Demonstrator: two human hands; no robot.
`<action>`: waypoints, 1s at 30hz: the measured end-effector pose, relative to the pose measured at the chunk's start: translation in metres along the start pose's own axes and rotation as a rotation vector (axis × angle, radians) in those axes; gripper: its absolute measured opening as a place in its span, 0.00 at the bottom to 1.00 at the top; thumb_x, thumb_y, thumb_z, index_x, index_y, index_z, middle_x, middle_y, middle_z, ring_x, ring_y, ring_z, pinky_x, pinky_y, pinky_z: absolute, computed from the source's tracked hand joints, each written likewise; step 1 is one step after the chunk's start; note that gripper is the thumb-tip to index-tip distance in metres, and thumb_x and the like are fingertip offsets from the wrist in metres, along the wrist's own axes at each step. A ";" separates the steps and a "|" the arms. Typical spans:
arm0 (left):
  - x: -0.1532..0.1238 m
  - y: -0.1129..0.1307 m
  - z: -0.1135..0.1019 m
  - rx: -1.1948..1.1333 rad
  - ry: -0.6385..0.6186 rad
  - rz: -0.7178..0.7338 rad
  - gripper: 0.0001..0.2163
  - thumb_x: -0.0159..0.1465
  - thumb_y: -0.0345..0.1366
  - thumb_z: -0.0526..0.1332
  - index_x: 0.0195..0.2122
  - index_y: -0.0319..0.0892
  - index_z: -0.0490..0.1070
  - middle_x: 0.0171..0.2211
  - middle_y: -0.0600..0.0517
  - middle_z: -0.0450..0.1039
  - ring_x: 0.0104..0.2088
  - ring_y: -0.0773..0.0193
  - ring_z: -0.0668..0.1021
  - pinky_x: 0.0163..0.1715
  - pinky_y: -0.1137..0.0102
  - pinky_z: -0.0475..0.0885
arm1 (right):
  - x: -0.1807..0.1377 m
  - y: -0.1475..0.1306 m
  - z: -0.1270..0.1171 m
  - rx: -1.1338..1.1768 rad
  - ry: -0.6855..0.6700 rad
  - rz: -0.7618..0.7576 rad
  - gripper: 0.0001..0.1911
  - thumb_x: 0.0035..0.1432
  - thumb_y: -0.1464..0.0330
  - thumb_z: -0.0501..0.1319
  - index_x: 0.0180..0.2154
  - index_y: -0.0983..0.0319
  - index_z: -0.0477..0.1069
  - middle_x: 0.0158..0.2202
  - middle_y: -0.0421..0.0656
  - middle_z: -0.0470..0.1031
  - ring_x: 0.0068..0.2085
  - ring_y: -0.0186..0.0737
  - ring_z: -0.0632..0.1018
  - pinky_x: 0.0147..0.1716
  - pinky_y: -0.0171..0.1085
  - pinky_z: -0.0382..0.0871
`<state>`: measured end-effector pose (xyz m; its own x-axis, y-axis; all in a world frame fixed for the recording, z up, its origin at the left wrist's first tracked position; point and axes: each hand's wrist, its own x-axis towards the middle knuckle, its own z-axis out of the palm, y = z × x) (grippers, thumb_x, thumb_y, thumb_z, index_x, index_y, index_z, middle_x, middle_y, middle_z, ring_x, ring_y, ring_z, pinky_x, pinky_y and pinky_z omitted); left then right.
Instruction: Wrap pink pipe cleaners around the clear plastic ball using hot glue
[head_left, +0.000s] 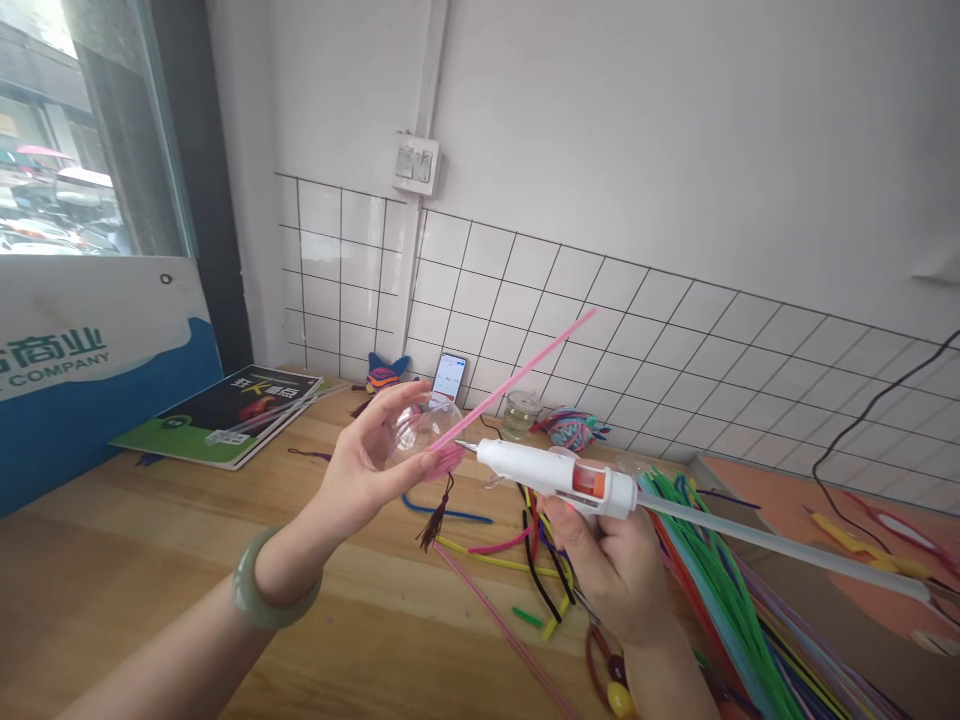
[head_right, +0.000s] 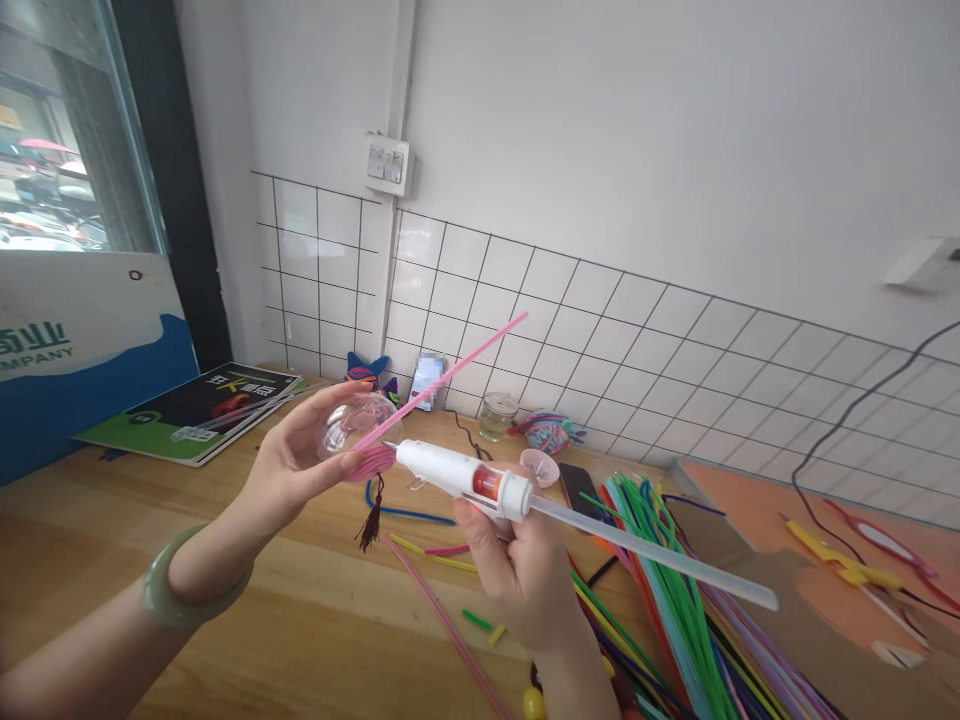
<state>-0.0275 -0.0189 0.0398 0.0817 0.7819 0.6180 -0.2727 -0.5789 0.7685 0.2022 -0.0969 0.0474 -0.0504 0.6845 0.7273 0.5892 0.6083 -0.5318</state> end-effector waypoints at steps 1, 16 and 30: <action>0.000 0.000 0.000 -0.002 0.000 -0.003 0.26 0.53 0.34 0.72 0.54 0.47 0.74 0.55 0.44 0.73 0.56 0.49 0.73 0.59 0.53 0.68 | 0.000 -0.001 0.000 -0.006 0.002 -0.012 0.06 0.64 0.65 0.59 0.41 0.61 0.70 0.29 0.40 0.70 0.23 0.33 0.68 0.19 0.31 0.65; 0.001 -0.003 -0.002 0.039 -0.019 0.019 0.26 0.54 0.36 0.72 0.54 0.47 0.72 0.56 0.44 0.71 0.56 0.50 0.73 0.58 0.52 0.69 | 0.000 0.001 0.000 -0.020 0.001 -0.057 0.07 0.65 0.66 0.58 0.44 0.59 0.70 0.31 0.40 0.73 0.23 0.34 0.71 0.20 0.32 0.68; 0.001 -0.004 -0.001 0.014 -0.022 0.020 0.26 0.54 0.35 0.72 0.55 0.47 0.72 0.56 0.44 0.71 0.56 0.51 0.73 0.59 0.53 0.68 | 0.000 0.001 0.000 -0.042 0.011 -0.077 0.06 0.65 0.66 0.58 0.43 0.60 0.70 0.32 0.42 0.74 0.24 0.34 0.71 0.21 0.32 0.68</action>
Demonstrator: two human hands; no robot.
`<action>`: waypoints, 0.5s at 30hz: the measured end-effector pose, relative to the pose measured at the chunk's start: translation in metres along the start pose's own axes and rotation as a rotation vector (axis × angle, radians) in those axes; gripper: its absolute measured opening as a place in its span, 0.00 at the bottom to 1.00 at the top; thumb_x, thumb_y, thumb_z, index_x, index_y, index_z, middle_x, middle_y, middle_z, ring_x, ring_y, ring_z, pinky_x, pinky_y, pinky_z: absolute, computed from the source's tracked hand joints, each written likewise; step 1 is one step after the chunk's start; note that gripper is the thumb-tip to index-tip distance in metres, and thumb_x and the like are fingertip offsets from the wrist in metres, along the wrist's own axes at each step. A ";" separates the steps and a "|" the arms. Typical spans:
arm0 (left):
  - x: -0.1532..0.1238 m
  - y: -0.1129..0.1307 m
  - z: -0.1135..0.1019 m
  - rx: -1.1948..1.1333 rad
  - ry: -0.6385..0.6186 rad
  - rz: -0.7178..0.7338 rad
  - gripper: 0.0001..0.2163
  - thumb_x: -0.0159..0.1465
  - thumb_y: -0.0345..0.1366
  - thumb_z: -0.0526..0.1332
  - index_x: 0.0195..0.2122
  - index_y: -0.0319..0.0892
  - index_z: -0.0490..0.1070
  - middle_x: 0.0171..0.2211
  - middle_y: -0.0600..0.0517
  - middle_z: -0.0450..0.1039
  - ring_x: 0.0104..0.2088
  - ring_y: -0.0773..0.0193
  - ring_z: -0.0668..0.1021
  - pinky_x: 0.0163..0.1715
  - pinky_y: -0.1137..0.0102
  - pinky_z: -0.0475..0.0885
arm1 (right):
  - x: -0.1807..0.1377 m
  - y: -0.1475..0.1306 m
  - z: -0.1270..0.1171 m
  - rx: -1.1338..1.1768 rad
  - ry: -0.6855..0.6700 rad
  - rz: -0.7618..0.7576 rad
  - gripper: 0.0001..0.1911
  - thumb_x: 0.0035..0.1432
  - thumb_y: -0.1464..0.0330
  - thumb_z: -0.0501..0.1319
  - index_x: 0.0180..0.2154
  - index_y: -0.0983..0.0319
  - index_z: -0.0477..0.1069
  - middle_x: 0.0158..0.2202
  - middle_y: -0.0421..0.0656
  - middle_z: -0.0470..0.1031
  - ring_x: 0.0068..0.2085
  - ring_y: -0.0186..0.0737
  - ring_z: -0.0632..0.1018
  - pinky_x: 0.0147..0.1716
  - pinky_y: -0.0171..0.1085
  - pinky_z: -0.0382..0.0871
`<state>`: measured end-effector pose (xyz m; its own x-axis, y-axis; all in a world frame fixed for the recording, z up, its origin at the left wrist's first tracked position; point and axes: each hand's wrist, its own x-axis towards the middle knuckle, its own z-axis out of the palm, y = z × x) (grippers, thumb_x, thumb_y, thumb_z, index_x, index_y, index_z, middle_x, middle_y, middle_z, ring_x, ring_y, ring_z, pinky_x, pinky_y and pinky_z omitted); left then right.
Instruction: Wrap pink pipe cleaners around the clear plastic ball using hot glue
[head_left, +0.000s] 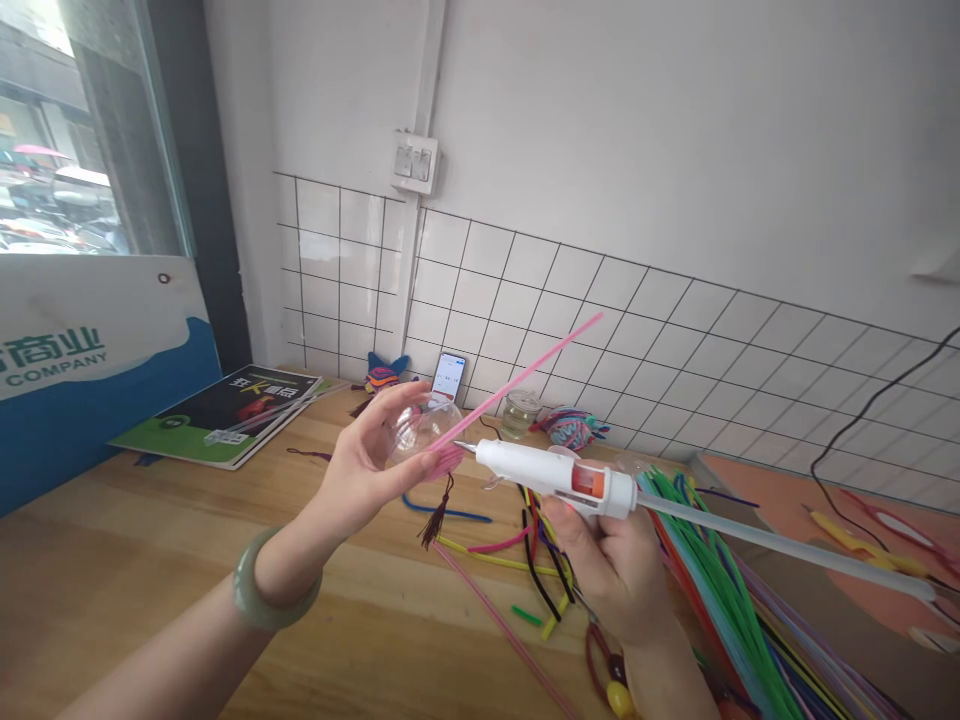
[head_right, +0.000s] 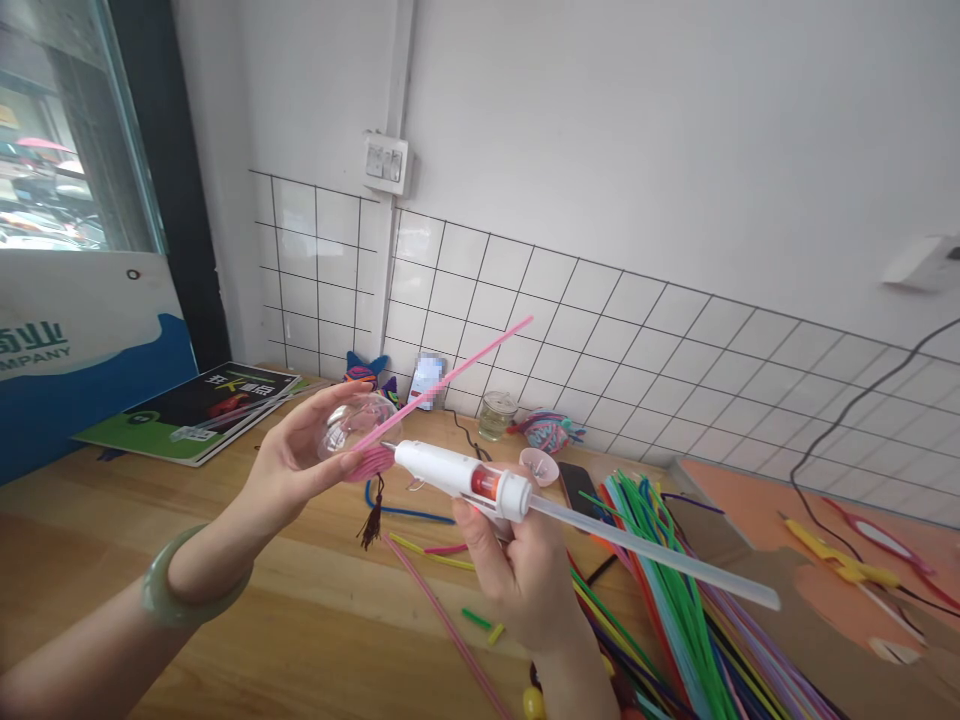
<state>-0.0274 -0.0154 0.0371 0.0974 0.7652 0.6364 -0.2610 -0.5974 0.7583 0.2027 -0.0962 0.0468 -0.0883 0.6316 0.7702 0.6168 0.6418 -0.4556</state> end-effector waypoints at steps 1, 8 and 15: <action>0.000 0.000 0.000 -0.005 -0.002 -0.004 0.26 0.54 0.35 0.72 0.55 0.47 0.72 0.56 0.44 0.71 0.55 0.51 0.73 0.59 0.52 0.68 | 0.000 0.000 0.000 -0.002 0.000 0.000 0.06 0.65 0.66 0.58 0.43 0.60 0.70 0.32 0.42 0.74 0.24 0.34 0.71 0.21 0.32 0.68; 0.000 0.001 0.001 -0.010 0.006 -0.020 0.26 0.54 0.36 0.72 0.55 0.48 0.72 0.54 0.45 0.72 0.54 0.51 0.74 0.54 0.53 0.73 | 0.001 -0.001 -0.001 -0.030 0.010 -0.032 0.07 0.64 0.66 0.59 0.43 0.59 0.70 0.32 0.42 0.76 0.26 0.38 0.75 0.22 0.34 0.69; 0.000 -0.003 -0.002 -0.019 -0.026 -0.008 0.26 0.56 0.35 0.71 0.56 0.47 0.71 0.55 0.44 0.71 0.55 0.51 0.74 0.59 0.52 0.67 | 0.000 -0.002 -0.001 -0.035 0.011 -0.013 0.06 0.65 0.66 0.58 0.43 0.59 0.70 0.33 0.43 0.75 0.26 0.37 0.74 0.21 0.33 0.69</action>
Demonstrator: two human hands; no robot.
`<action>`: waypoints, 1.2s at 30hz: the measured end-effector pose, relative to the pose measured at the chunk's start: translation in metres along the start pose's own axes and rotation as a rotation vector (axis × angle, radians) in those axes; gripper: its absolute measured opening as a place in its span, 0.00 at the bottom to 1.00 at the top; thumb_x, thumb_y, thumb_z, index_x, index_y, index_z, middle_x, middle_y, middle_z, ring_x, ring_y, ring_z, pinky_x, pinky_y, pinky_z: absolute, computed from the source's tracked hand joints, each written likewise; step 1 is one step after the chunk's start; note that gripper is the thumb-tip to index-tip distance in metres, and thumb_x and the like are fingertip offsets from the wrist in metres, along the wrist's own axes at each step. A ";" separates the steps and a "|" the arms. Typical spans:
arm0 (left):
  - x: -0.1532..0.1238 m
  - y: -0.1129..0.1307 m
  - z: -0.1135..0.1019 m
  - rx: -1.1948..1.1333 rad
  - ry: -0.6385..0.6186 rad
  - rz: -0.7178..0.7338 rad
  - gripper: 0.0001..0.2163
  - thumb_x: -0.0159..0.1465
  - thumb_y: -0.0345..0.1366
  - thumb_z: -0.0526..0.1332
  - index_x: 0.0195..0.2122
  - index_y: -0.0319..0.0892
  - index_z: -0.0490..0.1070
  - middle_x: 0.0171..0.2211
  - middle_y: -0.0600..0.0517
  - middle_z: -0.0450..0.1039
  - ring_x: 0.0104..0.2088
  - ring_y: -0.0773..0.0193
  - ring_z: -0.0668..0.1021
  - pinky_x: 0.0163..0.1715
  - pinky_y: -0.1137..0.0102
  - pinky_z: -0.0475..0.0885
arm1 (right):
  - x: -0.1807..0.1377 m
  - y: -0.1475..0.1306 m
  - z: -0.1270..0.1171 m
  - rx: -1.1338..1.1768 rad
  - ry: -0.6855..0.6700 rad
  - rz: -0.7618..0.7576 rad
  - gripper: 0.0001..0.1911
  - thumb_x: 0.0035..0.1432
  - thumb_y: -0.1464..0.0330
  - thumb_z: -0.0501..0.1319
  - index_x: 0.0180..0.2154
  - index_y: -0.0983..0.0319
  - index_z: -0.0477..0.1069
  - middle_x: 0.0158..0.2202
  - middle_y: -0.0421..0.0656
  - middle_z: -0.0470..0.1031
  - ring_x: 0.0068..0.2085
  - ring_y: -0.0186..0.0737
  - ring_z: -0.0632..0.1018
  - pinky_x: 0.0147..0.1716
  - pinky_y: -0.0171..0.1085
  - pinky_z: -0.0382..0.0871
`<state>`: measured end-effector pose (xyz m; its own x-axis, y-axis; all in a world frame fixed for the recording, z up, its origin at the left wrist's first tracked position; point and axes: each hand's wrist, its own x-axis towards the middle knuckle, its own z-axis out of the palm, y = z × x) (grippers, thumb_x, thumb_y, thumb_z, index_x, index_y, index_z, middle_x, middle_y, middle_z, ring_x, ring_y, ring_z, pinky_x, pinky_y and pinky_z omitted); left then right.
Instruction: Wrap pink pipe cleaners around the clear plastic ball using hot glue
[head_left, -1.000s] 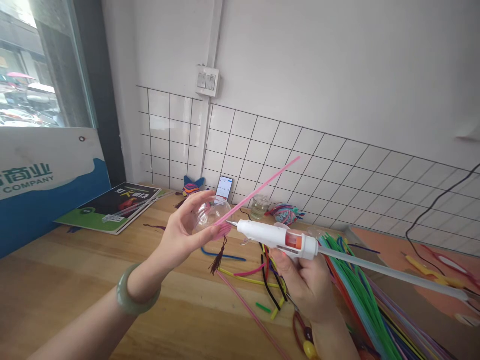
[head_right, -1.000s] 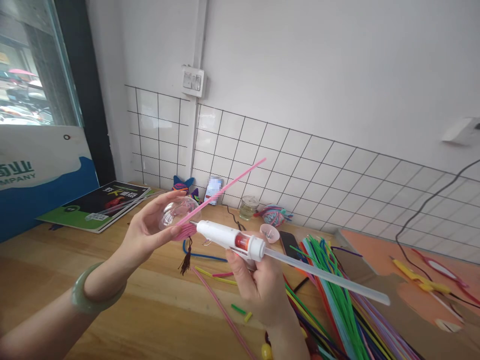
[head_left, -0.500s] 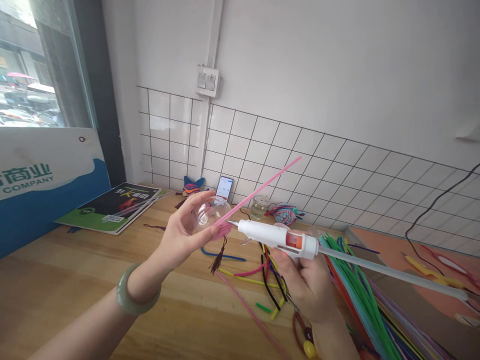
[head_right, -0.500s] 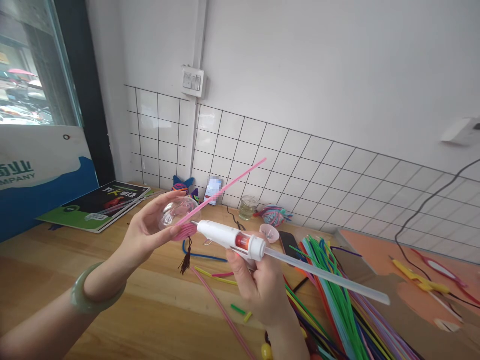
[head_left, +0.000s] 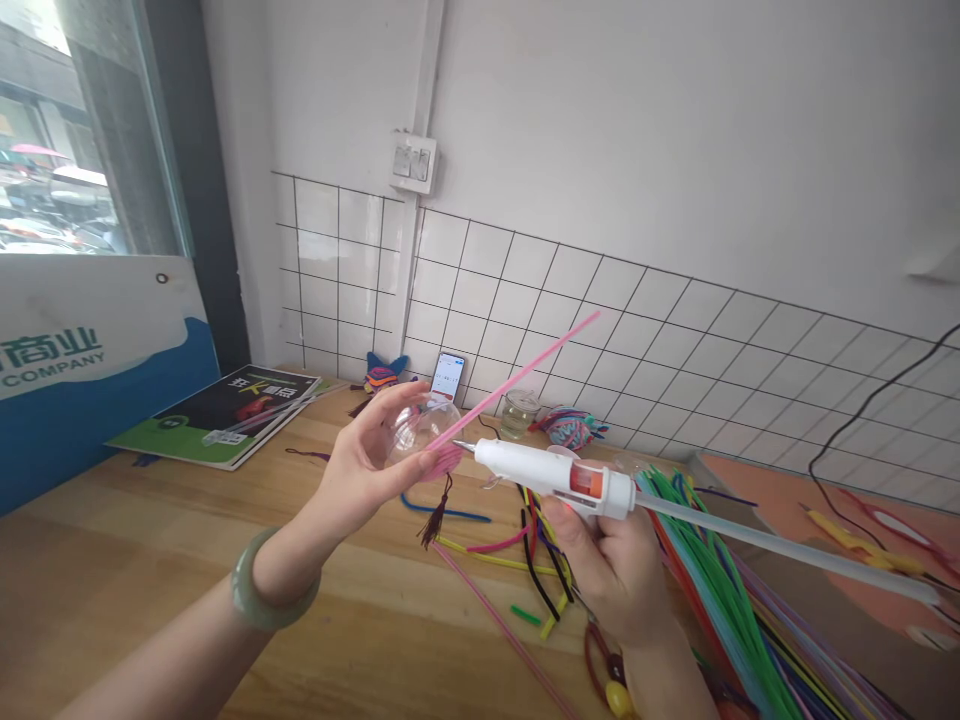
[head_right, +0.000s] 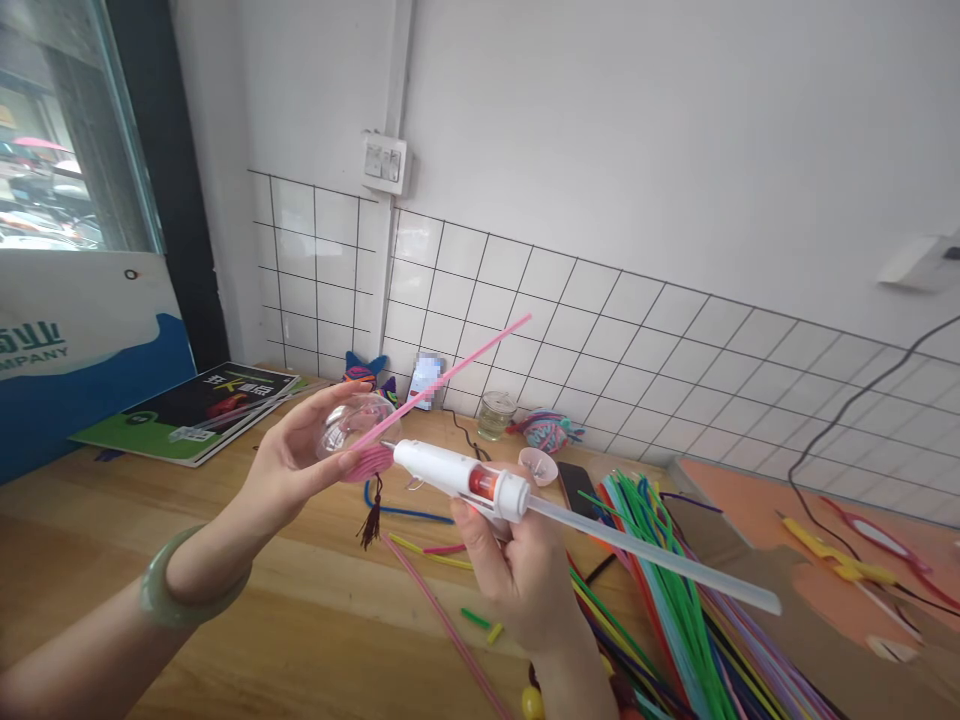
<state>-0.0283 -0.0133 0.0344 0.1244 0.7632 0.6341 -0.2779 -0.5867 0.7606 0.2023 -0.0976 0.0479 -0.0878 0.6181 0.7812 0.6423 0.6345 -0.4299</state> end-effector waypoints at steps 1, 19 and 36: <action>0.000 0.000 0.000 0.002 0.001 0.001 0.26 0.55 0.35 0.71 0.56 0.47 0.71 0.55 0.44 0.71 0.55 0.51 0.73 0.59 0.53 0.67 | 0.000 0.001 0.000 -0.002 -0.004 -0.007 0.06 0.65 0.66 0.59 0.43 0.59 0.70 0.33 0.42 0.75 0.26 0.37 0.74 0.21 0.33 0.69; 0.001 0.001 0.000 0.023 0.011 -0.012 0.26 0.55 0.36 0.71 0.56 0.46 0.71 0.56 0.43 0.72 0.55 0.50 0.74 0.58 0.53 0.68 | 0.000 0.000 -0.001 0.012 0.000 0.027 0.07 0.65 0.65 0.58 0.43 0.59 0.70 0.32 0.43 0.75 0.28 0.39 0.76 0.20 0.33 0.69; 0.000 -0.003 -0.001 -0.026 0.012 -0.019 0.26 0.55 0.35 0.72 0.56 0.49 0.72 0.56 0.44 0.72 0.57 0.48 0.73 0.58 0.52 0.68 | 0.002 0.002 -0.002 -0.026 -0.009 -0.042 0.07 0.64 0.65 0.59 0.43 0.59 0.71 0.31 0.43 0.76 0.30 0.42 0.78 0.21 0.34 0.71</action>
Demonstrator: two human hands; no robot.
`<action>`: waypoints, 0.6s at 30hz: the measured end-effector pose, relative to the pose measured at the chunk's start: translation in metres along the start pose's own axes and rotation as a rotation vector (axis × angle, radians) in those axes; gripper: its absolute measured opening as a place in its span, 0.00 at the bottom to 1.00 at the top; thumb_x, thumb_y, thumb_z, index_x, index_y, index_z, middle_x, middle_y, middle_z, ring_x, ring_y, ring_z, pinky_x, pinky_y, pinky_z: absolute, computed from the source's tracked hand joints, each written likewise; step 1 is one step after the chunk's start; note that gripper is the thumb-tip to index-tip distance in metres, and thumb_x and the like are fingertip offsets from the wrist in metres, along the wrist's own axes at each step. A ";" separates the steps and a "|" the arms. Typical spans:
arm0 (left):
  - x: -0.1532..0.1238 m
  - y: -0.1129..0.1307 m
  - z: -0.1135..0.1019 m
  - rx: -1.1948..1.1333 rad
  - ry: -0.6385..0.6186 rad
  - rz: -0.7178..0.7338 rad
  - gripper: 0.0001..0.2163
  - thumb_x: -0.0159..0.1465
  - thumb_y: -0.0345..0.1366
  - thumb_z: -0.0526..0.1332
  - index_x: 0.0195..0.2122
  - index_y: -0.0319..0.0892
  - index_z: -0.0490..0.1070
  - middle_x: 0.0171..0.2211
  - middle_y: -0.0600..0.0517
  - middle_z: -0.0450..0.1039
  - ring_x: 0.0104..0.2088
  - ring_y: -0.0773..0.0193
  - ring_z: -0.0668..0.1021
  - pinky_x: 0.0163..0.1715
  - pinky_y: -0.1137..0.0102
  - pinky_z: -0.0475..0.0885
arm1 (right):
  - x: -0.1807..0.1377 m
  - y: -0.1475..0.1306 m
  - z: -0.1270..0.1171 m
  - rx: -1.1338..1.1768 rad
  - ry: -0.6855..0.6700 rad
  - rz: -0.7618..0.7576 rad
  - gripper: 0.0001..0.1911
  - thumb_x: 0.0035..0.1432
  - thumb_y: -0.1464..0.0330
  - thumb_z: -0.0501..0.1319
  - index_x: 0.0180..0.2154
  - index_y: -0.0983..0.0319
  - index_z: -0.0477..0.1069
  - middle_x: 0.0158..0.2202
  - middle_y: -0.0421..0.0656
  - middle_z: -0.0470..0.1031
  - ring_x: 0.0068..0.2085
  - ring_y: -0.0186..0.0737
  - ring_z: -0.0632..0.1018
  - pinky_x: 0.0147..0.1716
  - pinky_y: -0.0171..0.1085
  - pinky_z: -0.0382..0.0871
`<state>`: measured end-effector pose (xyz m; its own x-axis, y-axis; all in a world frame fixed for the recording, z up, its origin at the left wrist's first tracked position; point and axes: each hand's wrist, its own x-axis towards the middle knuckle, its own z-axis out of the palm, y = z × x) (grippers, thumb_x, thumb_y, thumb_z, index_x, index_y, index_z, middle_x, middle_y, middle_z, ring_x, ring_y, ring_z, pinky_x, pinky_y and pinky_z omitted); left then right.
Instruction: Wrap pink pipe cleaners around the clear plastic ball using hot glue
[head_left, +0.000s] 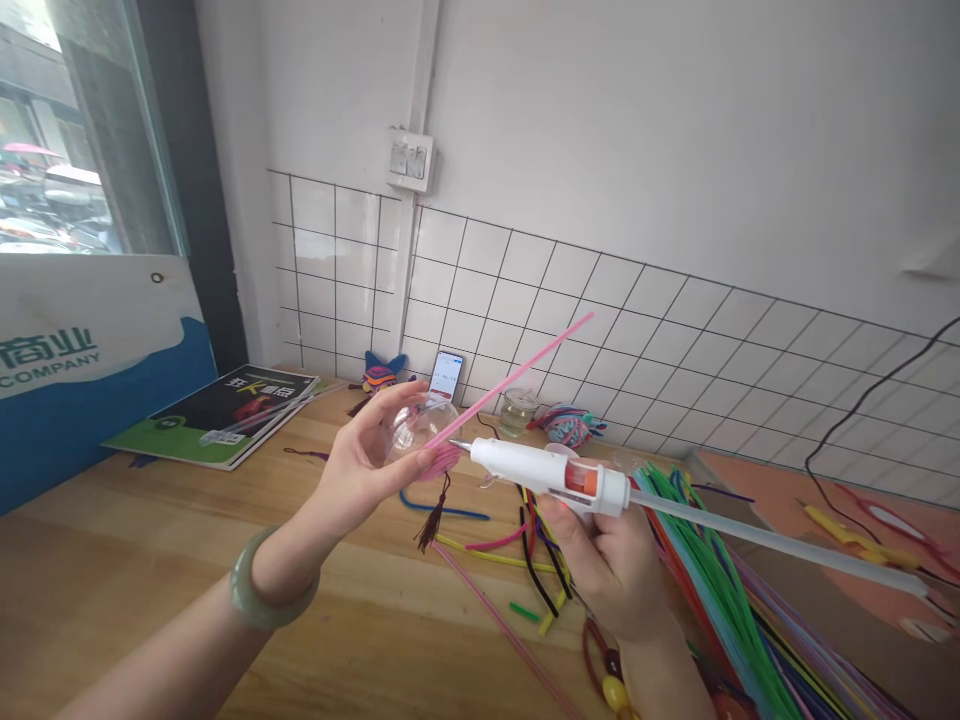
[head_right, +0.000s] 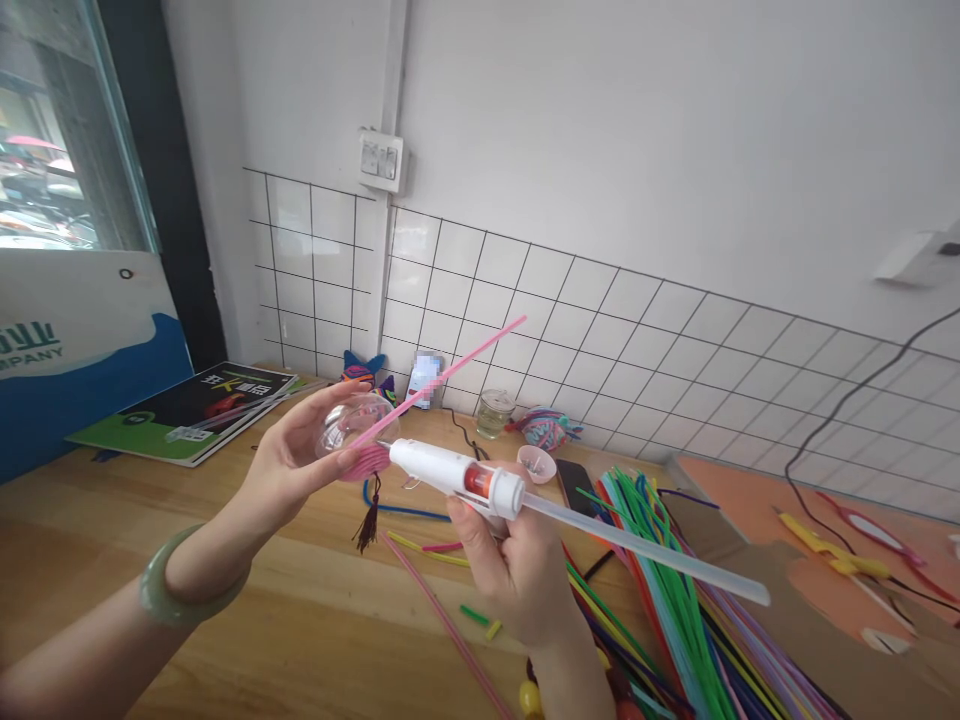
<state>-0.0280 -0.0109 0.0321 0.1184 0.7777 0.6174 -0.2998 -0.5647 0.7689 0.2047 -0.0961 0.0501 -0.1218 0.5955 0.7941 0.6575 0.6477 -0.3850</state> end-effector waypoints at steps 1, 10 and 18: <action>0.000 -0.001 0.000 0.000 -0.004 0.004 0.26 0.55 0.35 0.72 0.56 0.49 0.72 0.56 0.44 0.72 0.58 0.48 0.73 0.59 0.52 0.68 | 0.000 0.001 0.000 -0.004 -0.005 0.000 0.07 0.64 0.65 0.59 0.43 0.59 0.71 0.31 0.43 0.76 0.30 0.42 0.78 0.21 0.34 0.71; 0.000 0.001 0.000 0.031 -0.006 0.002 0.27 0.55 0.36 0.72 0.57 0.47 0.71 0.57 0.43 0.72 0.58 0.48 0.73 0.60 0.51 0.66 | 0.000 0.000 0.001 -0.006 0.022 0.029 0.08 0.64 0.63 0.60 0.41 0.59 0.72 0.27 0.42 0.74 0.30 0.44 0.78 0.23 0.36 0.72; 0.000 0.000 0.000 0.023 -0.013 0.007 0.26 0.56 0.35 0.71 0.56 0.47 0.71 0.57 0.44 0.72 0.57 0.49 0.73 0.60 0.52 0.66 | 0.002 -0.005 0.001 0.001 0.029 0.052 0.07 0.64 0.64 0.58 0.39 0.60 0.71 0.31 0.43 0.75 0.30 0.41 0.77 0.22 0.34 0.70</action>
<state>-0.0281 -0.0112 0.0317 0.1293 0.7702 0.6245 -0.2784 -0.5763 0.7684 0.2004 -0.0975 0.0526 -0.0661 0.6142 0.7864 0.6617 0.6169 -0.4262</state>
